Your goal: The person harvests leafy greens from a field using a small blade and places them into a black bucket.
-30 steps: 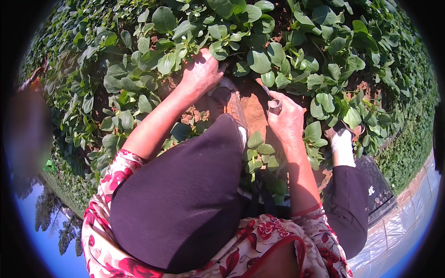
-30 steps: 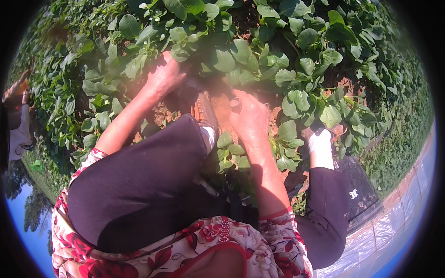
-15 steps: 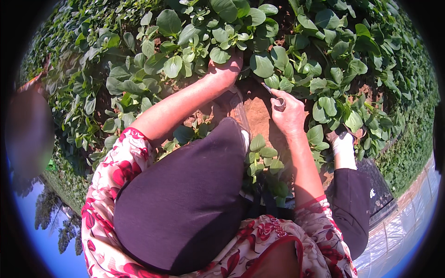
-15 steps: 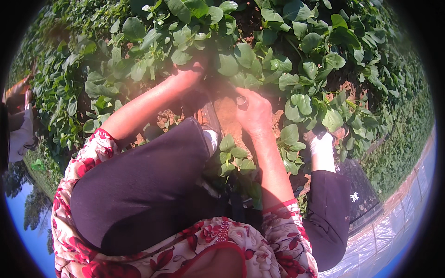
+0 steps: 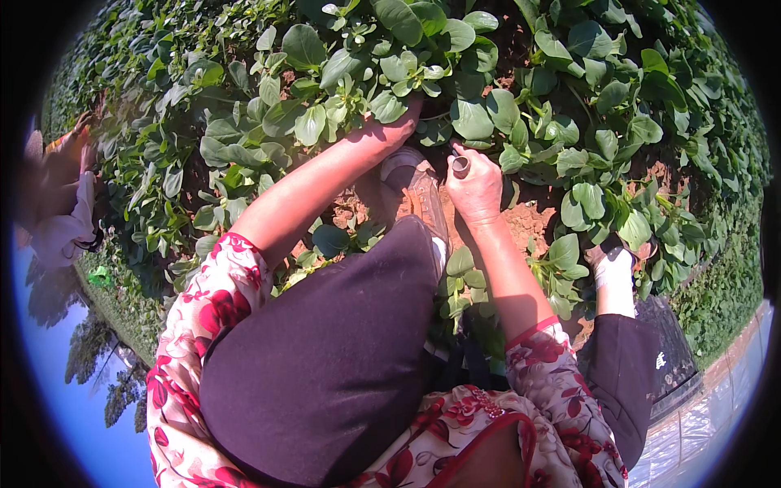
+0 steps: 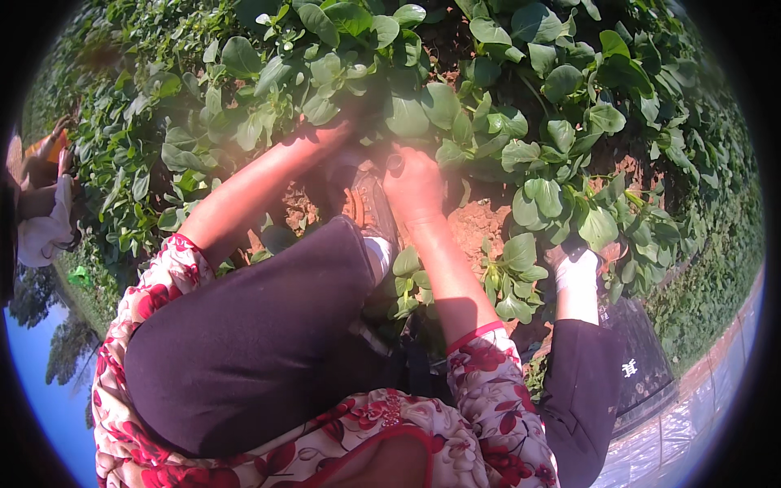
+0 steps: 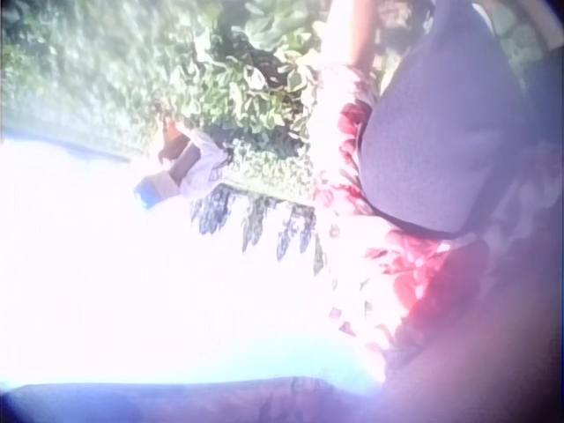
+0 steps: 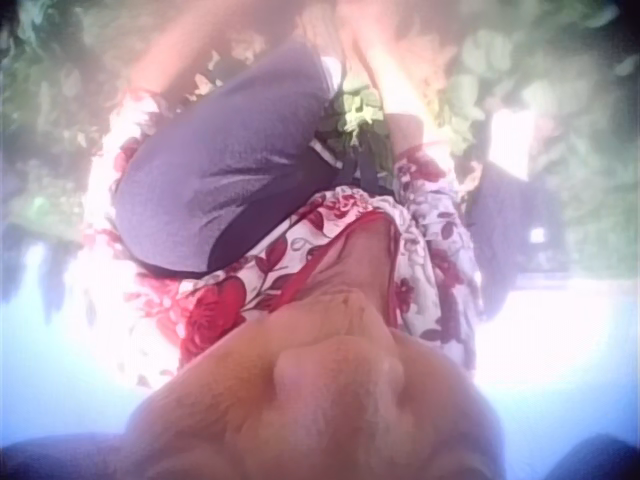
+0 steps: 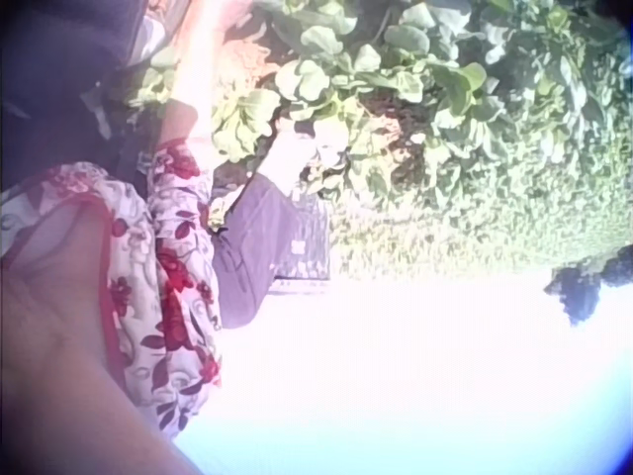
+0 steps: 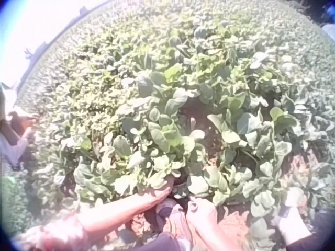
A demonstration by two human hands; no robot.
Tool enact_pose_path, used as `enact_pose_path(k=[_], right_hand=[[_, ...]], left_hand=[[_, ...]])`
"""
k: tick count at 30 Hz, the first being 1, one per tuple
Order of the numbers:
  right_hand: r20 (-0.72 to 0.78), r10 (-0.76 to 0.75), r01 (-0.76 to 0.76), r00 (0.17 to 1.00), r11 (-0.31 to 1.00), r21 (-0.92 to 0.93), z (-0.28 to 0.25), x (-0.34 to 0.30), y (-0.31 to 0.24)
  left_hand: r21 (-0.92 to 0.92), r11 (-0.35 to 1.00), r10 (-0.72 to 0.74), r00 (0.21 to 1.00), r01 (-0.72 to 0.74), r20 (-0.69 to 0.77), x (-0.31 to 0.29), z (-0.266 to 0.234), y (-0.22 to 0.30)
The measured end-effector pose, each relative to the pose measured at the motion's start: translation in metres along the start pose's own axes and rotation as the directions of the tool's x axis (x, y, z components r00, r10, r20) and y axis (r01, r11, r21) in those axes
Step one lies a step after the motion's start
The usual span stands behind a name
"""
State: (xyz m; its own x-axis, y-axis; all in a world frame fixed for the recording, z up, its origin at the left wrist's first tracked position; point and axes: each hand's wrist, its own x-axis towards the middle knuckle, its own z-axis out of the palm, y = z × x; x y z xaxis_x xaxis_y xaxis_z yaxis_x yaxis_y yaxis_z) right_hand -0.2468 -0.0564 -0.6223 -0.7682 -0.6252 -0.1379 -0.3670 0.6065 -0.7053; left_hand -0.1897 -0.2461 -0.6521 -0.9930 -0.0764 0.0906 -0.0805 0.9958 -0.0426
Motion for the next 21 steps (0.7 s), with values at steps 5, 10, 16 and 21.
enact_pose_path(k=[5, 10, 16, 21], right_hand=[[0.247, -0.075, 0.132, 0.966, 0.966, -0.221, -0.035, 0.010, -0.040], [0.092, -0.093, 0.108, 0.991, 0.979, -0.175, -0.077, -0.011, -0.029], [0.142, -0.341, 0.364, 0.929, 0.909, -0.203, -0.091, 0.022, -0.040], [-0.149, -0.293, 0.255, 0.944, 0.939, -0.228, -0.092, 0.059, -0.031]], left_hand=[[-0.147, 0.989, 0.033, 0.986, -0.009, 0.163, -0.022, -0.012, -0.002], [-0.377, 0.844, -0.233, 0.895, 0.381, 0.381, -0.008, -0.086, 0.011], [-0.429, 0.874, -0.060, 0.926, 0.229, 0.371, 0.000, -0.091, 0.009], [-0.350, 0.935, 0.071, 0.996, -0.051, 0.046, 0.028, -0.080, 0.008]])
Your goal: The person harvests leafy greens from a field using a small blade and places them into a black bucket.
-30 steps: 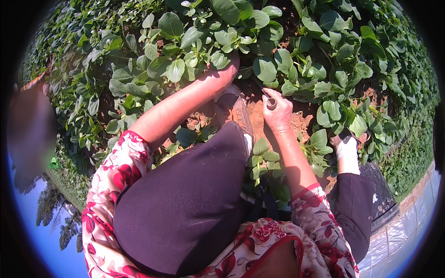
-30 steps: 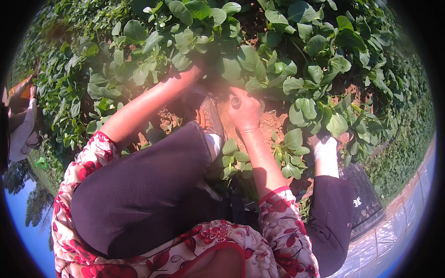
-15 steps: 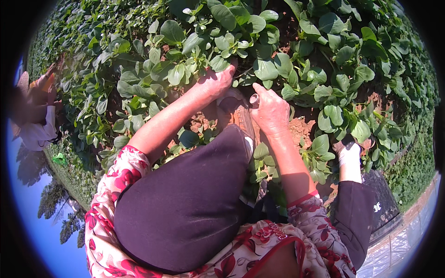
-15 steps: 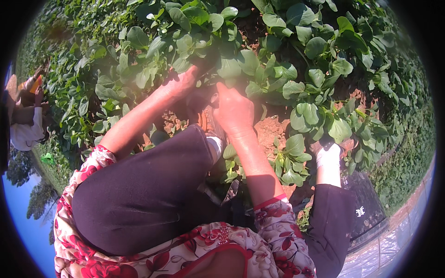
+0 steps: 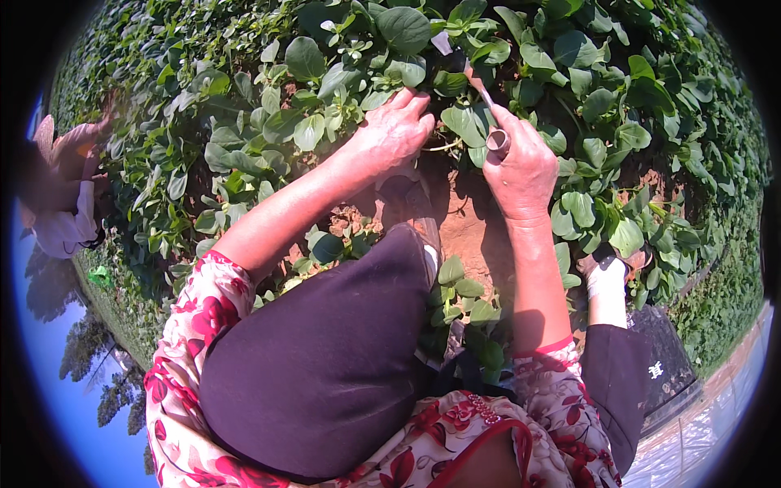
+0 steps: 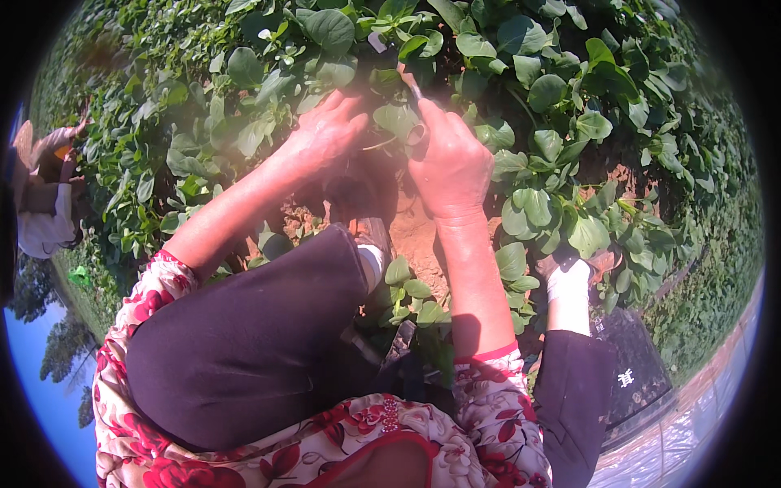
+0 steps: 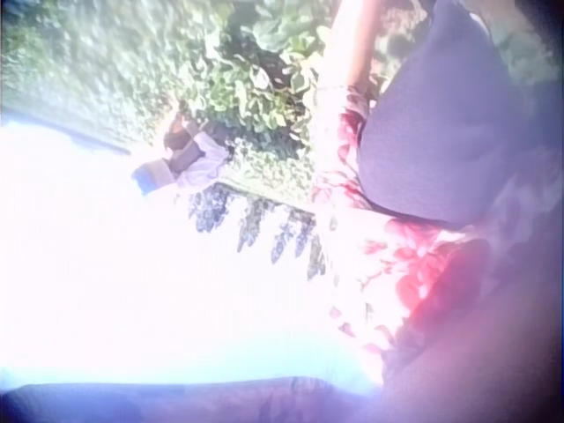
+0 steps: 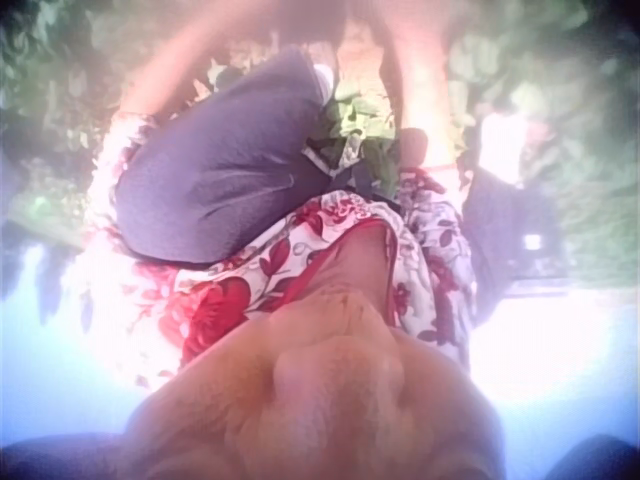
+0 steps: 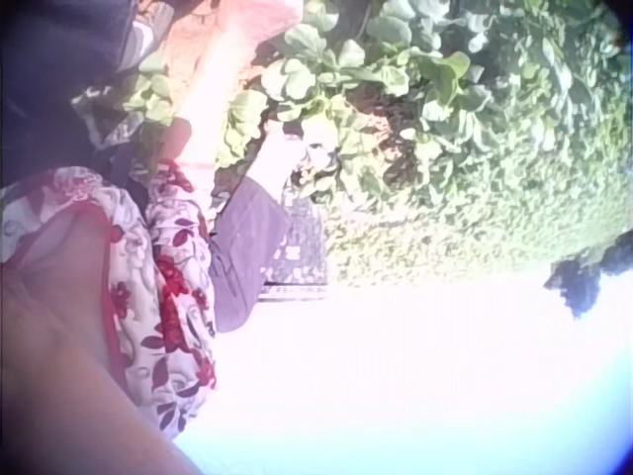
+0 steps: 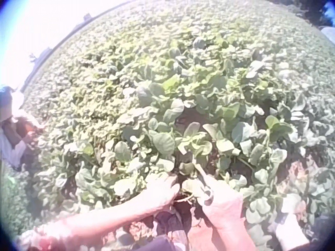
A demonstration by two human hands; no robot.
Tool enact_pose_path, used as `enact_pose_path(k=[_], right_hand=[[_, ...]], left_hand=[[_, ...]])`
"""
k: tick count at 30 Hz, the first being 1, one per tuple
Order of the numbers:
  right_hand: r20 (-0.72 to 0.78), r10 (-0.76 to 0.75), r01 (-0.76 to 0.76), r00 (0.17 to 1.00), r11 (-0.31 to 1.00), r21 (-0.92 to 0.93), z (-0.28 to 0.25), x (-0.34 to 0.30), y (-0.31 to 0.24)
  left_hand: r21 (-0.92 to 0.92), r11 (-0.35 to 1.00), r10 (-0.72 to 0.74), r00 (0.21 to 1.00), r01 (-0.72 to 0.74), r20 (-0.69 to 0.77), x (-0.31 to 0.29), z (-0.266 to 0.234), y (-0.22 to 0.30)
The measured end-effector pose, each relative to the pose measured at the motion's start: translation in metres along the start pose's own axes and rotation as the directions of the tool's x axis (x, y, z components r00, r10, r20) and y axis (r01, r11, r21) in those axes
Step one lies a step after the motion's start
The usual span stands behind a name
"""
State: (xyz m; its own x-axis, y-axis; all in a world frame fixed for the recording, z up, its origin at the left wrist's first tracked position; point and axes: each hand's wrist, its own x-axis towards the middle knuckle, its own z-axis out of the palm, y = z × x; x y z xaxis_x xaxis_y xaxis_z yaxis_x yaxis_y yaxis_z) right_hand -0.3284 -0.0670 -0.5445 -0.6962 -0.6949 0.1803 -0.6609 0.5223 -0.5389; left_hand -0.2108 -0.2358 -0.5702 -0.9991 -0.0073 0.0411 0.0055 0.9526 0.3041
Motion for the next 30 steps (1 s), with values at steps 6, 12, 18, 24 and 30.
enact_pose_path(k=[6, 12, 18, 24, 30], right_hand=[[-0.015, 0.215, -0.213, 0.976, 0.973, 0.092, 0.000, 0.007, 0.016], [-0.004, 0.245, -0.241, 0.969, 0.954, 0.181, -0.007, -0.004, 0.006], [0.064, 0.182, -0.191, 0.981, 0.966, 0.174, -0.022, -0.024, -0.017], [0.123, 0.244, -0.259, 0.962, 0.958, 0.123, -0.032, -0.023, -0.021], [0.295, 0.176, -0.188, 0.939, 0.982, 0.014, -0.029, -0.017, -0.023]], left_hand=[[0.269, 0.944, -0.251, 0.946, 0.192, 0.205, 0.002, 0.007, -0.024], [0.244, 0.954, -0.219, 0.963, 0.176, 0.159, -0.009, 0.006, -0.031], [0.041, 0.997, -0.074, 0.940, 0.064, 0.333, 0.019, 0.004, -0.004], [0.205, 0.974, -0.117, 0.991, 0.102, 0.060, 0.034, 0.033, -0.037], [-0.103, 0.981, -0.170, 0.984, 0.164, -0.050, 0.005, 0.061, -0.065]])
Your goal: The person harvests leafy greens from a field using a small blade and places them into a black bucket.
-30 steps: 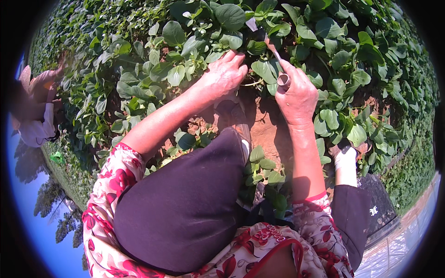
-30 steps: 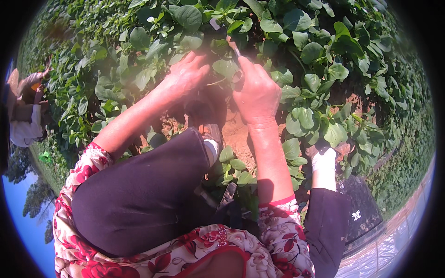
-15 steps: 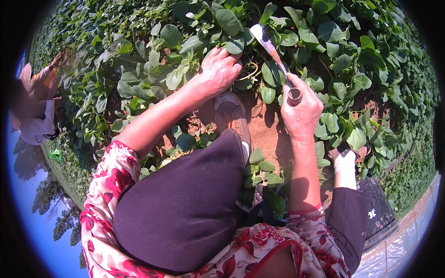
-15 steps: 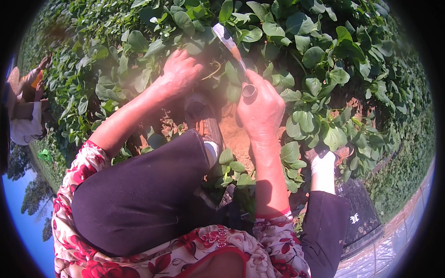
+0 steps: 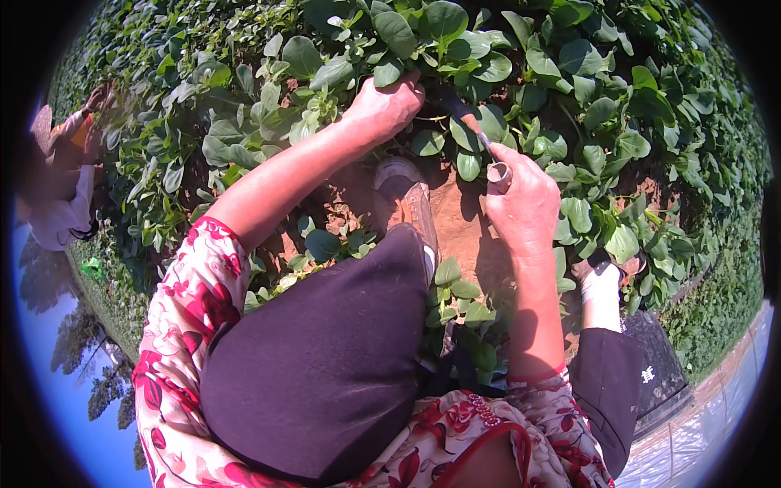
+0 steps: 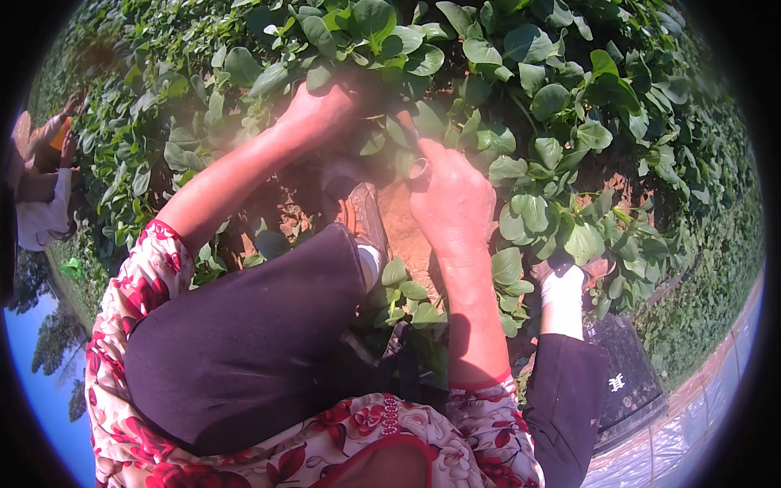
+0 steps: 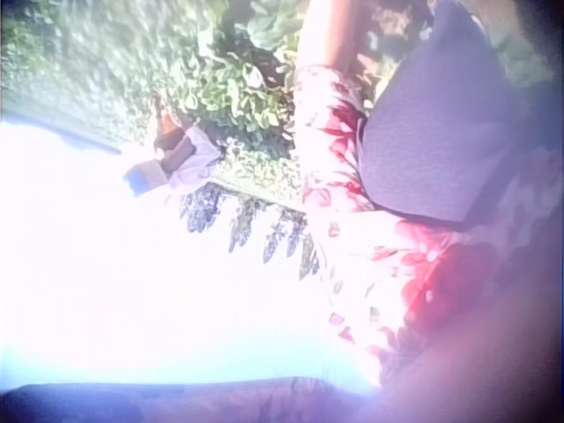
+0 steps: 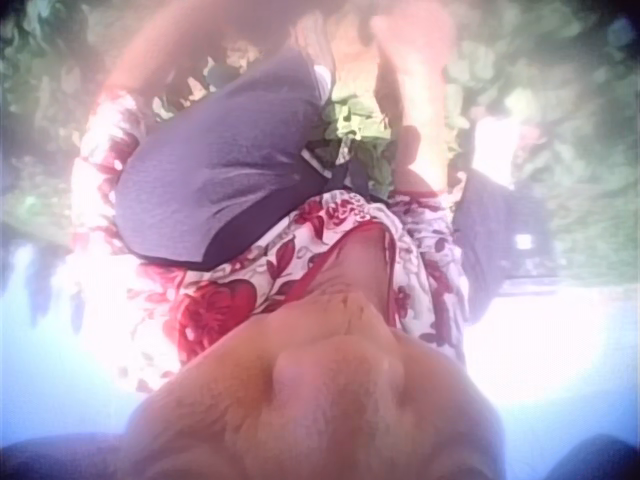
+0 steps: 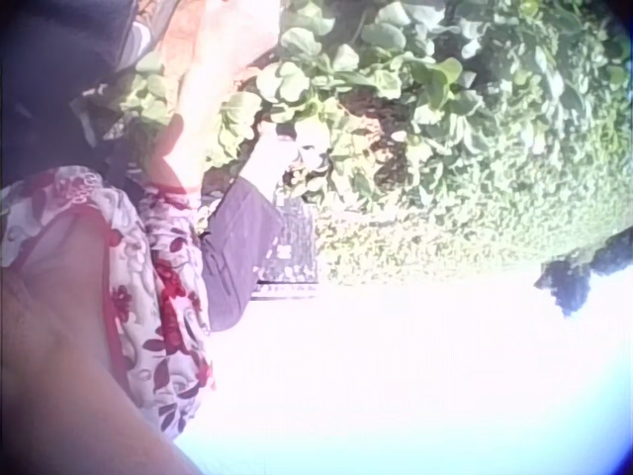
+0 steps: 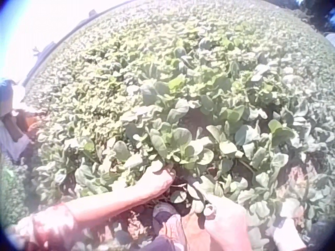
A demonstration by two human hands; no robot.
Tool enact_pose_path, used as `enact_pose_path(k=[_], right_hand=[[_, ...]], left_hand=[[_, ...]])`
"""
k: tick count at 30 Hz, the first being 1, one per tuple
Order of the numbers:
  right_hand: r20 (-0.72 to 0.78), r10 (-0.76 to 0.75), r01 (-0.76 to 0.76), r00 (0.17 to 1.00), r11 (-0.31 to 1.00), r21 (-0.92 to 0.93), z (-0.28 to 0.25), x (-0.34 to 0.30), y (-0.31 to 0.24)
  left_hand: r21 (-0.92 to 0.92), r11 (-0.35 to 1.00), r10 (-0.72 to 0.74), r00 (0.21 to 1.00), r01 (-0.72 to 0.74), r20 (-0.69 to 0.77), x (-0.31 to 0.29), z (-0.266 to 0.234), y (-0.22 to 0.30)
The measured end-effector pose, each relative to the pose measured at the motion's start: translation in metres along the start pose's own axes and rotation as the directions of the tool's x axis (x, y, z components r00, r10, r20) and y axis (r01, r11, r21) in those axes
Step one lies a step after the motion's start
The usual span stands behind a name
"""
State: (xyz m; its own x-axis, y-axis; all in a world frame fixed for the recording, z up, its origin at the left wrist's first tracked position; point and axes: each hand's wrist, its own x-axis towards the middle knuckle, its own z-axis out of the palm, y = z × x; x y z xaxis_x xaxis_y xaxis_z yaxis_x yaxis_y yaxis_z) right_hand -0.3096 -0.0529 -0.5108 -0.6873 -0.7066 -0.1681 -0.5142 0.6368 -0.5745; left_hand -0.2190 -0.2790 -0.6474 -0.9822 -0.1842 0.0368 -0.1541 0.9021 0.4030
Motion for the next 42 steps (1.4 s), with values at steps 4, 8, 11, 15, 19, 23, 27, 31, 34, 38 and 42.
enact_pose_path(k=[4, 8, 11, 15, 19, 23, 27, 31, 34, 38, 42], right_hand=[[0.067, -0.057, 0.066, 0.996, 0.988, -0.136, 0.009, 0.007, 0.001], [0.076, -0.055, 0.067, 0.996, 0.984, -0.167, 0.026, 0.015, 0.003], [0.091, -0.034, 0.049, 0.995, 0.985, -0.168, 0.030, 0.018, 0.002], [0.078, -0.029, 0.043, 0.997, 0.984, -0.175, 0.039, 0.020, -0.009], [0.066, -0.005, 0.018, 0.998, 0.980, -0.198, 0.047, 0.026, -0.007], [0.069, -0.010, 0.023, 0.998, 0.983, -0.183, 0.052, 0.028, -0.004], [0.025, 0.323, -0.309, 0.946, 0.876, 0.371, 0.056, 0.040, 0.022], [-0.022, 0.228, -0.216, 0.973, 0.947, 0.236, 0.053, 0.036, 0.015], [-0.061, 0.073, -0.063, 0.995, 0.986, 0.151, 0.056, 0.028, 0.022], [-0.111, -0.014, 0.027, 0.994, 0.993, 0.112, 0.063, 0.035, 0.020], [-0.030, 0.147, -0.138, 0.989, 0.968, 0.212, 0.063, 0.048, 0.012]], left_hand=[[0.209, 0.978, 0.000, 0.993, -0.025, 0.119, 0.007, -0.018, 0.018], [0.354, 0.926, 0.146, 0.989, -0.127, -0.028, 0.014, -0.023, 0.017], [0.386, 0.916, 0.099, 0.994, -0.106, 0.037, 0.021, -0.017, 0.016], [0.476, 0.877, -0.034, 0.977, -0.071, 0.209, 0.019, 0.005, 0.002], [0.302, 0.953, -0.043, 0.973, -0.028, 0.228, 0.027, 0.001, 0.009], [0.281, 0.957, -0.144, 0.951, 0.065, 0.273, 0.036, -0.002, 0.009], [0.255, 0.958, -0.143, 0.989, 0.129, 0.037, 0.032, -0.004, 0.006], [0.330, 0.930, -0.192, 0.979, 0.159, 0.069, 0.019, -0.006, 0.006], [0.260, 0.931, -0.293, 0.949, 0.256, 0.117, 0.019, -0.010, 0.009], [0.199, 0.946, -0.269, 0.962, 0.254, 0.047, 0.018, -0.010, 0.006], [0.201, 0.968, -0.132, 0.985, 0.152, -0.108, 0.023, -0.012, 0.012]])
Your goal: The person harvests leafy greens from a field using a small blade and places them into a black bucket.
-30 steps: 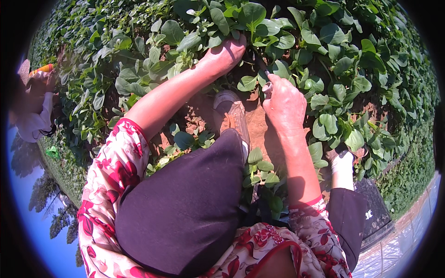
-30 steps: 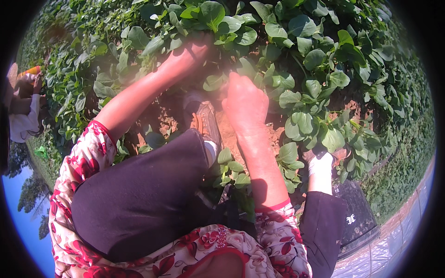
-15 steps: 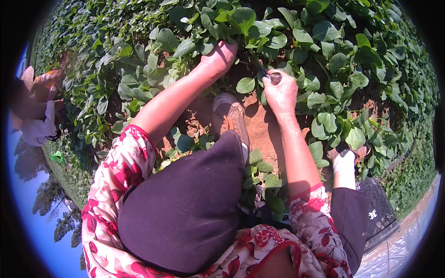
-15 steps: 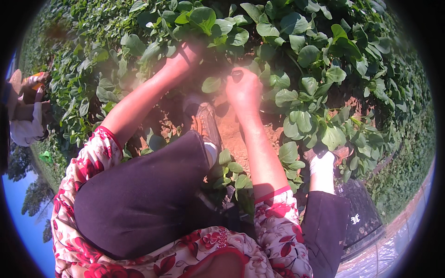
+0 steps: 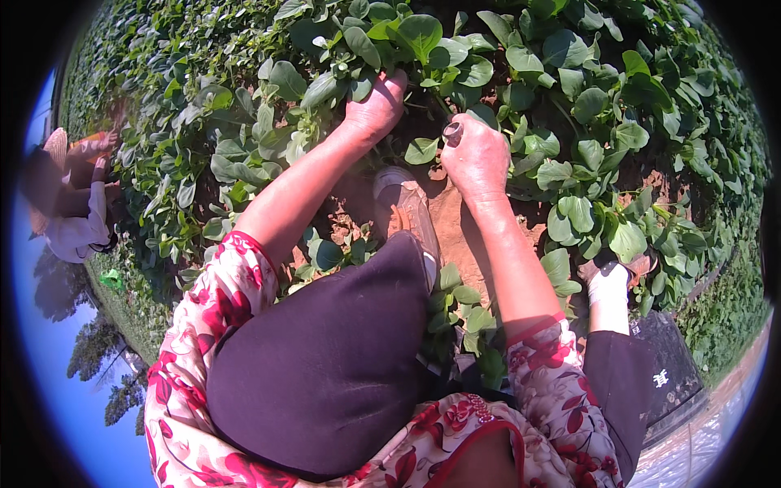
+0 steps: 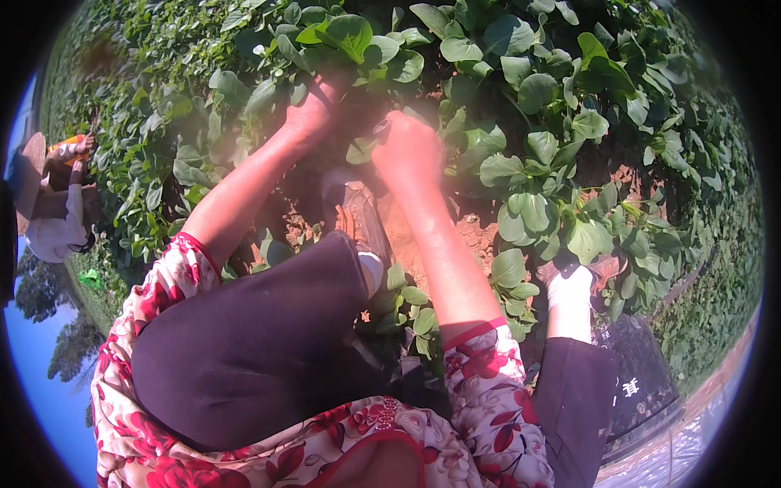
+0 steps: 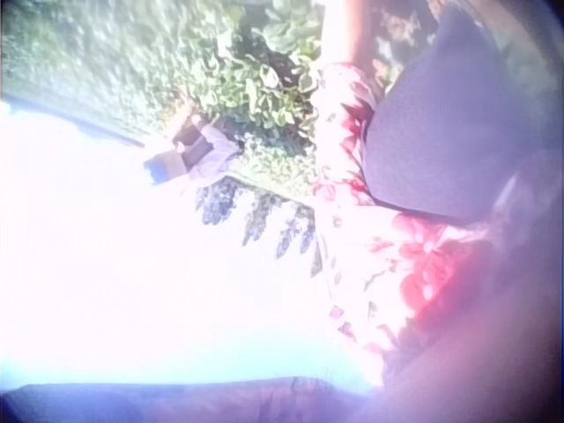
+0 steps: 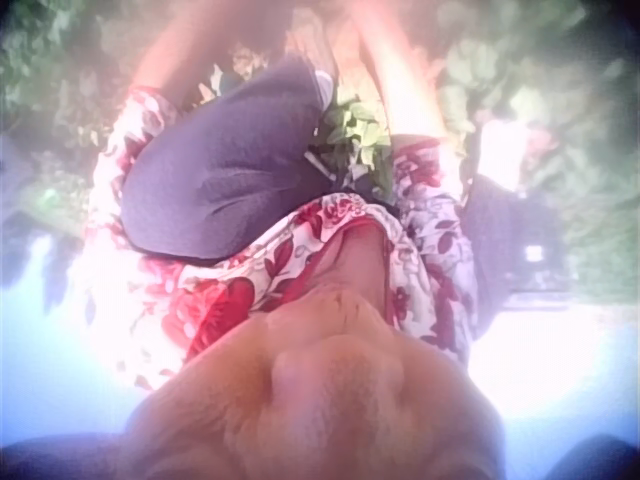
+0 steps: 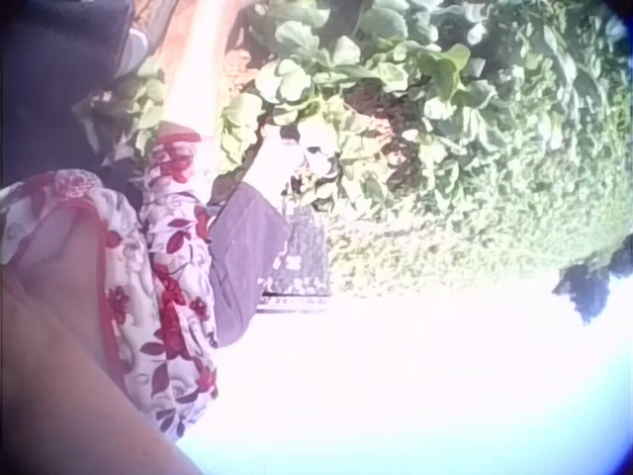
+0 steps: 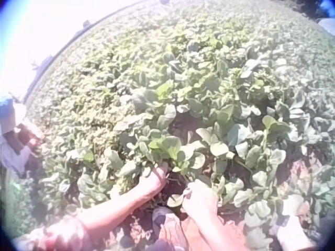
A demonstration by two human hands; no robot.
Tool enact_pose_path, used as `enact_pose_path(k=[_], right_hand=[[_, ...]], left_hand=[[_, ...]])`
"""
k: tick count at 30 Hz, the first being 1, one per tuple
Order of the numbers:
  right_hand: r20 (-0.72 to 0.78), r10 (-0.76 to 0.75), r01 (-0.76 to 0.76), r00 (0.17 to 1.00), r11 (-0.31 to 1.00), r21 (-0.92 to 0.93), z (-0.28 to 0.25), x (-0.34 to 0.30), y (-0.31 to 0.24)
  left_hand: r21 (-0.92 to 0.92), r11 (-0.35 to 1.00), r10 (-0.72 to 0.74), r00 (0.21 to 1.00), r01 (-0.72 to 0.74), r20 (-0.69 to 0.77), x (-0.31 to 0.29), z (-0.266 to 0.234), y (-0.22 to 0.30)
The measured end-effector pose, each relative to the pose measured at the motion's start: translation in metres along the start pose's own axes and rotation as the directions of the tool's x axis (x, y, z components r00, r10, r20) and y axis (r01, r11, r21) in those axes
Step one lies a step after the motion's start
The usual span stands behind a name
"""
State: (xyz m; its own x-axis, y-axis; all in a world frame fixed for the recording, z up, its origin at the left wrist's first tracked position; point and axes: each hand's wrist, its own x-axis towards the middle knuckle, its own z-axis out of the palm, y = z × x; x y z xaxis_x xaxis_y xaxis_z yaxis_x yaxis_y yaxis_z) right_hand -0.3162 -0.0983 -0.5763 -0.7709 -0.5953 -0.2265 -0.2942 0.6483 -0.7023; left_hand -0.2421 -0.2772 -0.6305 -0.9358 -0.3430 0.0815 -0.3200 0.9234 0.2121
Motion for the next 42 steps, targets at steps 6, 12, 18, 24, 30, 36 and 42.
enact_pose_path(k=[6, 12, 18, 24, 30, 36, 42], right_hand=[[-0.020, 0.024, -0.023, 1.000, 0.999, 0.035, -0.015, 0.000, 0.006], [-0.053, -0.136, 0.137, 0.989, 0.991, 0.007, -0.029, -0.022, 0.006], [0.109, -0.379, 0.393, 0.919, 0.899, -0.194, -0.033, 0.003, -0.003], [-0.133, -0.322, 0.318, 0.937, 0.947, -0.051, -0.026, 0.025, 0.005], [-0.136, -0.255, 0.257, 0.957, 0.966, -0.003, -0.033, 0.002, 0.014], [0.140, -0.247, 0.268, 0.959, 0.950, -0.162, -0.060, -0.038, 0.008], [0.045, -0.339, 0.341, 0.940, 0.919, -0.197, -0.037, -0.027, -0.001]], left_hand=[[-0.040, 0.999, -0.006, 0.998, 0.008, 0.057, -0.019, -0.038, 0.030], [-0.020, 0.978, 0.205, 0.978, -0.206, -0.044, -0.066, -0.070, 0.055], [-0.010, 0.966, 0.259, 0.966, -0.259, 0.012, -0.080, -0.081, 0.090], [-0.191, 0.982, 0.062, 0.940, 0.003, 0.336, -0.058, -0.069, 0.062], [0.039, 0.987, -0.158, 0.896, 0.156, 0.414, -0.041, -0.043, 0.022], [-0.068, 0.984, -0.111, 0.865, 0.165, 0.489, -0.047, -0.043, 0.007], [-0.258, 0.949, -0.034, 0.870, 0.183, 0.491, -0.050, -0.061, 0.038]])
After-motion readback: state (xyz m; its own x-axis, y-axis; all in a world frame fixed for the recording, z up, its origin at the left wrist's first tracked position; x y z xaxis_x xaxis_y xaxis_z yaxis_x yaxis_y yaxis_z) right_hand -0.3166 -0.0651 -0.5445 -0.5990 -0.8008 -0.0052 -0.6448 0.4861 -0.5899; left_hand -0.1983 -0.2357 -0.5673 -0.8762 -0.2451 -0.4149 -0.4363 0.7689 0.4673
